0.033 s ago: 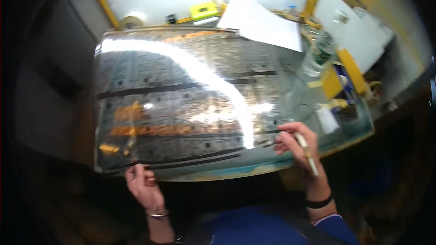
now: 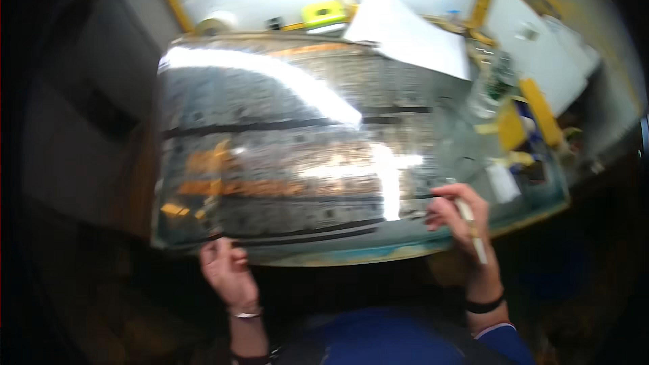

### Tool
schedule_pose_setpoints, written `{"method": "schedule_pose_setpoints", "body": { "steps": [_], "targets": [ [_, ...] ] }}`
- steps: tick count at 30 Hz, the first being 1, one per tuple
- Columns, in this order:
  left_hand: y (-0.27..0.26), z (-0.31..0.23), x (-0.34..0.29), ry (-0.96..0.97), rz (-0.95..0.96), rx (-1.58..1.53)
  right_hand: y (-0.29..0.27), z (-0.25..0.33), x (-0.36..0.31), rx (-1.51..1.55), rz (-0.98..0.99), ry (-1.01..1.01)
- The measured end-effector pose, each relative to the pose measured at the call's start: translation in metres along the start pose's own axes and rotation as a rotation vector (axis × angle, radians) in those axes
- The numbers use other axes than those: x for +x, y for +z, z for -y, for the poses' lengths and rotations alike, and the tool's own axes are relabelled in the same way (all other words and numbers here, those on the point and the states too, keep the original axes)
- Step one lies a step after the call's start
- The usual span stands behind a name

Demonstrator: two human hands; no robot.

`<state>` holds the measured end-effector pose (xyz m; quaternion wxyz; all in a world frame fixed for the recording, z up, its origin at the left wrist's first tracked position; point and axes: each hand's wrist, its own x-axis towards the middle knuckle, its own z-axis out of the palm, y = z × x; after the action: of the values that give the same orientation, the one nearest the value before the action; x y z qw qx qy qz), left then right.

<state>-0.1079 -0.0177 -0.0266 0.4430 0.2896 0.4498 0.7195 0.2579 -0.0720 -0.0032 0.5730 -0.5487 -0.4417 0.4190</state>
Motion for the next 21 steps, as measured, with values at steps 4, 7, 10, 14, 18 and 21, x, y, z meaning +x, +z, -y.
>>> {"method": "schedule_pose_setpoints", "body": {
  "steps": [4, 7, 10, 14, 18, 21],
  "targets": [
    [0.023, -0.005, -0.005, 0.030, 0.152, 0.062, -0.011, -0.003, -0.006, -0.126, -0.109, -0.004],
    [0.033, -0.006, -0.011, 0.020, 0.171, 0.073, -0.004, -0.003, -0.007, -0.137, -0.126, -0.018],
    [0.024, -0.003, -0.013, 0.054, 0.209, 0.078, -0.001, -0.005, -0.005, -0.160, -0.095, -0.023],
    [0.023, -0.001, -0.014, 0.052, 0.231, 0.104, 0.001, -0.007, -0.006, -0.164, -0.114, -0.040],
    [0.019, -0.004, -0.013, 0.057, 0.236, 0.125, 0.003, -0.004, -0.006, -0.151, -0.124, -0.039],
    [0.021, -0.008, -0.012, 0.048, 0.225, 0.124, 0.000, -0.003, -0.007, -0.161, -0.122, -0.062]
  ]
}}
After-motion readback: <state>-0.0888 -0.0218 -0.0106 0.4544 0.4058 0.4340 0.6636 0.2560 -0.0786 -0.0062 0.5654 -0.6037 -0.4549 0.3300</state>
